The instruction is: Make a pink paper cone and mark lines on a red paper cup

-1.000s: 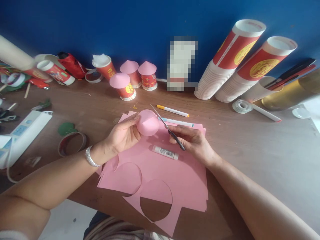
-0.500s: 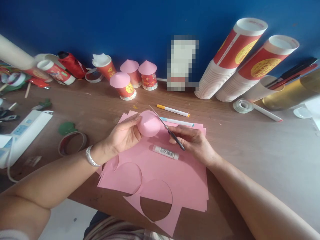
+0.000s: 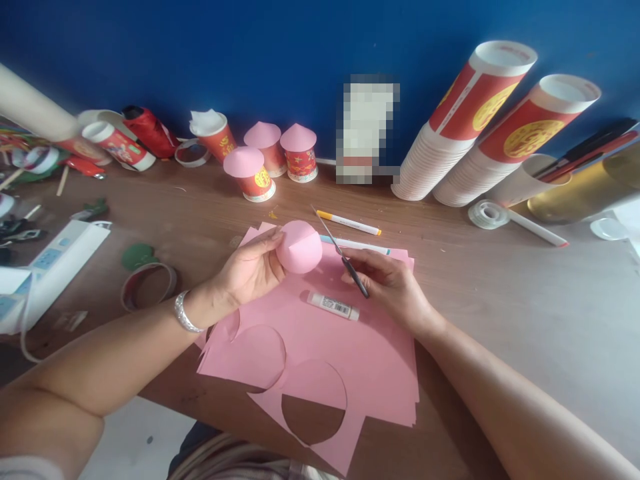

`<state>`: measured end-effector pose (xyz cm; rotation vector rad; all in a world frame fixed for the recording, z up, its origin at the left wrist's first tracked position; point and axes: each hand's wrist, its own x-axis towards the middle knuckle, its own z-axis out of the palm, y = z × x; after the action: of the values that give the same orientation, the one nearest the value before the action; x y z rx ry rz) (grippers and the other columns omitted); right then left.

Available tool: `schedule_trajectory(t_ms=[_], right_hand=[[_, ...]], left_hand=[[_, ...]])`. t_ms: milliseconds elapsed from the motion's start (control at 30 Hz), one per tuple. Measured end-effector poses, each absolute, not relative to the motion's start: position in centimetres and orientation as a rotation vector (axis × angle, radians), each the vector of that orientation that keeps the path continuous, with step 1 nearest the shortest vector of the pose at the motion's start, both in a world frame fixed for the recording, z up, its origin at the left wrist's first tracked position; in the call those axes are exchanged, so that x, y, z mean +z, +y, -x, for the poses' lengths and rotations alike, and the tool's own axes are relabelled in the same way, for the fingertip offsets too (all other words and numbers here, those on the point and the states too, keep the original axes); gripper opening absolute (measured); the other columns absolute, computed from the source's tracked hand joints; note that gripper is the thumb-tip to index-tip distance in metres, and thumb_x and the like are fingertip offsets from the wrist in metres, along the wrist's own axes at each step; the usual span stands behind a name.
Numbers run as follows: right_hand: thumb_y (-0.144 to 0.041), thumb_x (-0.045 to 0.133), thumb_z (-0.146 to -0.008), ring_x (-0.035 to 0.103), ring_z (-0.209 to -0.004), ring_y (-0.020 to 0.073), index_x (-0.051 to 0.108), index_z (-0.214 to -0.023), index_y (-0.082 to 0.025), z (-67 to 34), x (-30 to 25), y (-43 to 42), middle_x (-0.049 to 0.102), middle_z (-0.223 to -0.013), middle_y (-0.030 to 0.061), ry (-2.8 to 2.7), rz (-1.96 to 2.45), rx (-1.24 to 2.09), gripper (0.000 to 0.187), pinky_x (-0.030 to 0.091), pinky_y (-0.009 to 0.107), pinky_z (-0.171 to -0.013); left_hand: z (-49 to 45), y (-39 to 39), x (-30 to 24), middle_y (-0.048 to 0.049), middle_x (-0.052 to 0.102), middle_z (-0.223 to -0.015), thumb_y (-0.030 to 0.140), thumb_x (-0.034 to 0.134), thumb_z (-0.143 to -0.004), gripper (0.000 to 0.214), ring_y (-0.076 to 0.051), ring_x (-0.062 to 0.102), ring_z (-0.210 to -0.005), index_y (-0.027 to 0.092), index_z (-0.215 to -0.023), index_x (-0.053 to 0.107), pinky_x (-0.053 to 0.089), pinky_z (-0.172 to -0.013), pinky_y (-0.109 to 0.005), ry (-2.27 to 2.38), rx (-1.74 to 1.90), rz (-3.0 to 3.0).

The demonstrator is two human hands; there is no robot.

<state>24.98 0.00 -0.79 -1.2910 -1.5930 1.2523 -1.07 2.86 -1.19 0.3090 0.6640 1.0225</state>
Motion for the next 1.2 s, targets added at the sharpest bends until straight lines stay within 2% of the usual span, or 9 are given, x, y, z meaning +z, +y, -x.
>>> schedule_trajectory(t_ms=[267, 367, 533, 667, 767, 867, 933, 1033, 1200], right_hand=[[-0.029, 0.072, -0.096, 0.071, -0.069, 0.0178, 0.073, -0.109, -0.026, -26.0, 1.6, -2.4, 0.078, -0.089, 0.0031, -2.054, 1.168, 0.688, 0.013, 0.059, 0.03, -0.062], [-0.02, 0.064, -0.102, 0.075, -0.087, 0.0209, 0.068, -0.126, -0.024, -25.6, 2.3, -4.9, 0.079, -0.102, 0.0069, -2.444, 0.784, 0.447, 0.025, 0.06, 0.031, -0.07], [-0.008, 0.054, -0.103, 0.07, -0.071, 0.018, 0.067, -0.123, -0.013, -25.1, 0.8, -7.5, 0.074, -0.09, 0.0073, -2.673, 0.705, 0.025, 0.025, 0.055, 0.03, -0.057], [-0.001, 0.049, -0.099, 0.076, -0.091, 0.0214, 0.065, -0.131, -0.014, -26.2, 0.4, -8.2, 0.078, -0.108, 0.0118, -2.718, 0.853, -0.133, 0.038, 0.059, 0.029, -0.061], [-0.007, 0.051, -0.101, 0.077, -0.094, 0.0207, 0.071, -0.12, -0.02, -26.7, 1.3, -8.2, 0.079, -0.112, 0.0094, -2.629, 1.0, -0.002, 0.031, 0.06, 0.028, -0.063], [-0.031, 0.058, -0.106, 0.073, -0.076, 0.017, 0.075, -0.115, -0.024, -26.1, 2.4, -6.5, 0.079, -0.099, 0.0054, -2.254, 1.277, 0.365, 0.021, 0.057, 0.028, -0.058], [-0.044, 0.067, -0.099, 0.07, -0.07, 0.0167, 0.076, -0.118, -0.025, -25.3, 2.7, -4.4, 0.079, -0.097, 0.0056, -1.963, 1.427, 0.713, 0.029, 0.057, 0.03, -0.06], [-0.056, 0.076, -0.088, 0.073, -0.085, 0.0226, 0.075, -0.12, -0.019, -23.8, 2.3, -1.1, 0.079, -0.105, 0.0105, -1.548, 1.393, 1.161, 0.048, 0.058, 0.034, -0.065], [-0.049, 0.089, -0.074, 0.066, -0.082, 0.0184, 0.074, -0.119, -0.019, -22.1, 0.5, 1.4, 0.076, -0.097, 0.0071, -1.304, 1.158, 1.449, 0.056, 0.055, 0.034, -0.072]], left_hand=[[0.9, 3.3, -1.2, -0.0029, 0.079, -0.101, 0.018, 0.084, -0.088, 0.014, -0.018, 0.075, -0.106, 0.017, -0.084, 0.071, 0.059, -0.093, -0.028, 0.676, 1.24, -0.397], [0.9, 3.3, -1.3, -0.0028, 0.079, -0.105, 0.019, 0.085, -0.087, 0.015, -0.019, 0.073, -0.112, 0.017, -0.084, 0.07, 0.057, -0.096, -0.03, 0.697, 1.266, -0.399], [1.1, 3.3, -1.6, -0.003, 0.08, -0.108, 0.022, 0.09, -0.08, 0.021, -0.019, 0.074, -0.103, 0.018, -0.084, 0.07, 0.057, -0.088, -0.033, 0.674, 1.225, -0.431], [1.2, 3.2, -1.6, -0.0018, 0.08, -0.101, 0.023, 0.095, -0.074, 0.026, -0.018, 0.074, -0.097, 0.018, -0.082, 0.071, 0.057, -0.089, -0.034, 0.667, 1.214, -0.422], [1.1, 3.1, -1.4, -0.0013, 0.08, -0.094, 0.025, 0.098, -0.07, 0.029, -0.017, 0.073, -0.09, 0.017, -0.079, 0.071, 0.057, -0.085, -0.033, 0.685, 1.215, -0.447], [1.0, 2.8, -1.3, -0.0026, 0.079, -0.093, 0.029, 0.097, -0.072, 0.028, -0.017, 0.073, -0.091, 0.017, -0.084, 0.075, 0.058, -0.081, -0.031, 0.697, 1.191, -0.544], [1.0, 2.7, -1.3, -0.0032, 0.079, -0.093, 0.03, 0.096, -0.073, 0.027, -0.018, 0.073, -0.092, 0.017, -0.085, 0.076, 0.058, -0.082, -0.031, 0.697, 1.169, -0.612], [1.0, 2.6, -1.4, -0.0037, 0.078, -0.093, 0.031, 0.097, -0.071, 0.031, -0.016, 0.071, -0.086, 0.016, -0.09, 0.078, 0.057, -0.081, -0.03, 0.681, 1.081, -0.686], [1.4, 2.5, -1.5, -0.0042, 0.077, -0.1, 0.032, 0.097, -0.071, 0.041, -0.016, 0.069, -0.088, 0.018, -0.105, 0.079, 0.054, -0.082, -0.03, 0.688, 1.001, -0.814]])
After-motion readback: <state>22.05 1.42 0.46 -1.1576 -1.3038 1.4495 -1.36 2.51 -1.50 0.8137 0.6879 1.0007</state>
